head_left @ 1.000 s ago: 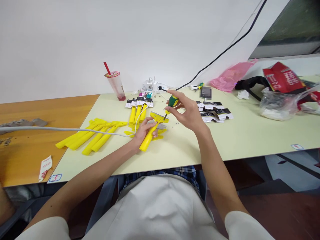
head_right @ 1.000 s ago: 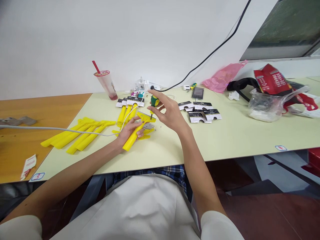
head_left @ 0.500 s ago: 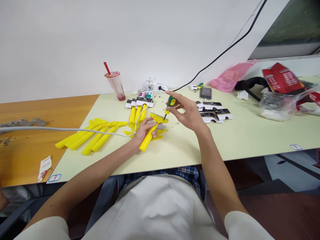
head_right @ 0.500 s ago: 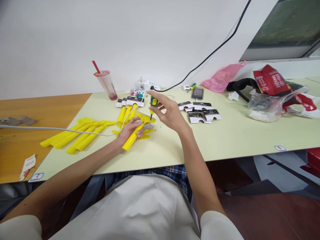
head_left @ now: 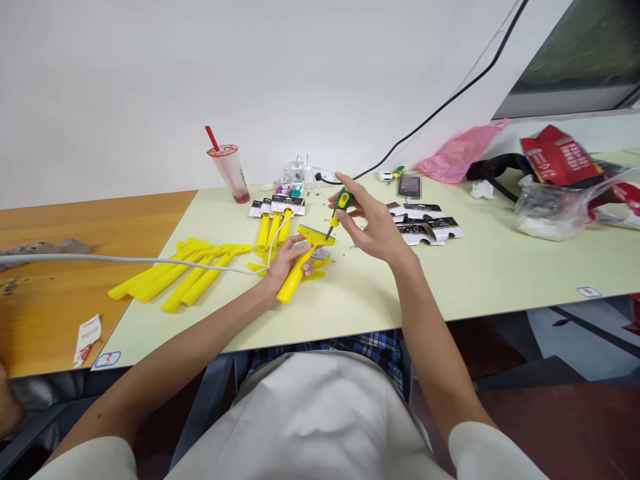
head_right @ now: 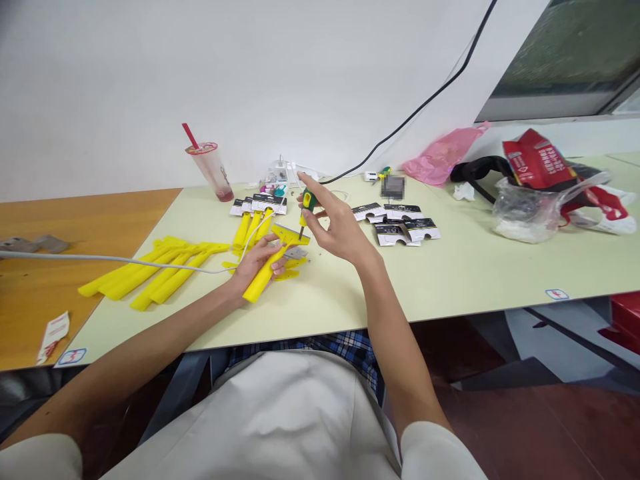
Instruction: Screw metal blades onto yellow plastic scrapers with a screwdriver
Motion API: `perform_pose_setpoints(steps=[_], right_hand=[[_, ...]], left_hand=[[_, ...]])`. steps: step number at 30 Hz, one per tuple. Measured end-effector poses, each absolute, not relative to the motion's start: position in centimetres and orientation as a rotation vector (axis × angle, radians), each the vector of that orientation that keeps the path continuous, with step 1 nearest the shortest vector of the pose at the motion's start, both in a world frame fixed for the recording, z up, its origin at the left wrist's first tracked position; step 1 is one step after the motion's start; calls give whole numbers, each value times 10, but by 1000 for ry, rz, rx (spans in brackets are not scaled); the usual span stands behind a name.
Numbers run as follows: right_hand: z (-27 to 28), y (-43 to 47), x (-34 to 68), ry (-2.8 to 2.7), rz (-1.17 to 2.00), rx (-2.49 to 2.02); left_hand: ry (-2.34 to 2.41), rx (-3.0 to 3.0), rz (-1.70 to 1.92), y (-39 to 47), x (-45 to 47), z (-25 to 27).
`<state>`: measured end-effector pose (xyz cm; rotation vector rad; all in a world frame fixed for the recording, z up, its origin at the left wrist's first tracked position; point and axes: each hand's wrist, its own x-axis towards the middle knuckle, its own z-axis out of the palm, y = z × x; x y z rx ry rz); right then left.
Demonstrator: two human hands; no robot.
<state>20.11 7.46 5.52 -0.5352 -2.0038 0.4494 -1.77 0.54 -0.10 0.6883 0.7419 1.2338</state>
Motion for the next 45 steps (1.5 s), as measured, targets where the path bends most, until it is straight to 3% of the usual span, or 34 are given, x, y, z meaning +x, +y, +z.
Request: perform_pose_setpoints(steps=[45], right_hand=[[54,75,201,-1942,374,-555]], left_hand=[[767,701,1220,2,-16,4]])
